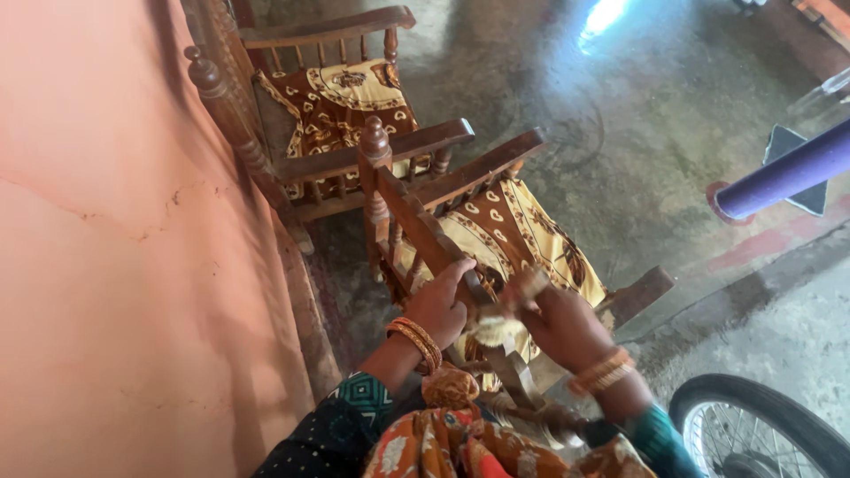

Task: The person uses a brush to clean a wooden chair with a patterned cushion. They systematically brush the backrest, armrests, and legs of the chair.

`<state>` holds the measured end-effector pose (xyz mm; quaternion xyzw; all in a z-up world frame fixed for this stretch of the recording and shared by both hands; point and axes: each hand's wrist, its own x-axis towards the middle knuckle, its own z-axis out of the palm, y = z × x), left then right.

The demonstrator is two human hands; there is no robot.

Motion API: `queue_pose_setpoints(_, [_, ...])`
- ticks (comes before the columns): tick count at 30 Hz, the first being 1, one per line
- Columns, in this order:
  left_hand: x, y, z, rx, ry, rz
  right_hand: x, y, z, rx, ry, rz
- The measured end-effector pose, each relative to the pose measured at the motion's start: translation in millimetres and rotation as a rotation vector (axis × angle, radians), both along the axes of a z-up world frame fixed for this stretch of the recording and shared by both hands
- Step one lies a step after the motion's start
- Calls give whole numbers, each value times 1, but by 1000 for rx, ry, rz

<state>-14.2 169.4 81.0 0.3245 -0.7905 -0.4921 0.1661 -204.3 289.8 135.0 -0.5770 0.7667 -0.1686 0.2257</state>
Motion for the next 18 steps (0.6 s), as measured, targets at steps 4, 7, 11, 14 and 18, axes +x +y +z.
queue_pose_setpoints(4, [4,14,-3,7,-84,20,20,-12,-1,-380,-90,-28])
queue_pose_setpoints(7, [7,18,-6,46,-120,43,22,-9,-2,-432,-75,16])
queue_pose_setpoints(11, [6,26,-9,7,-88,55,17,13,-11,-278,-141,-76])
queue_pose_setpoints(14, [2,40,-10,6,-128,26,5,35,-25,-73,-20,-20])
queue_pose_setpoints(18, [3,54,-12,-61,-50,21,-16,71,-37,-90,-38,131])
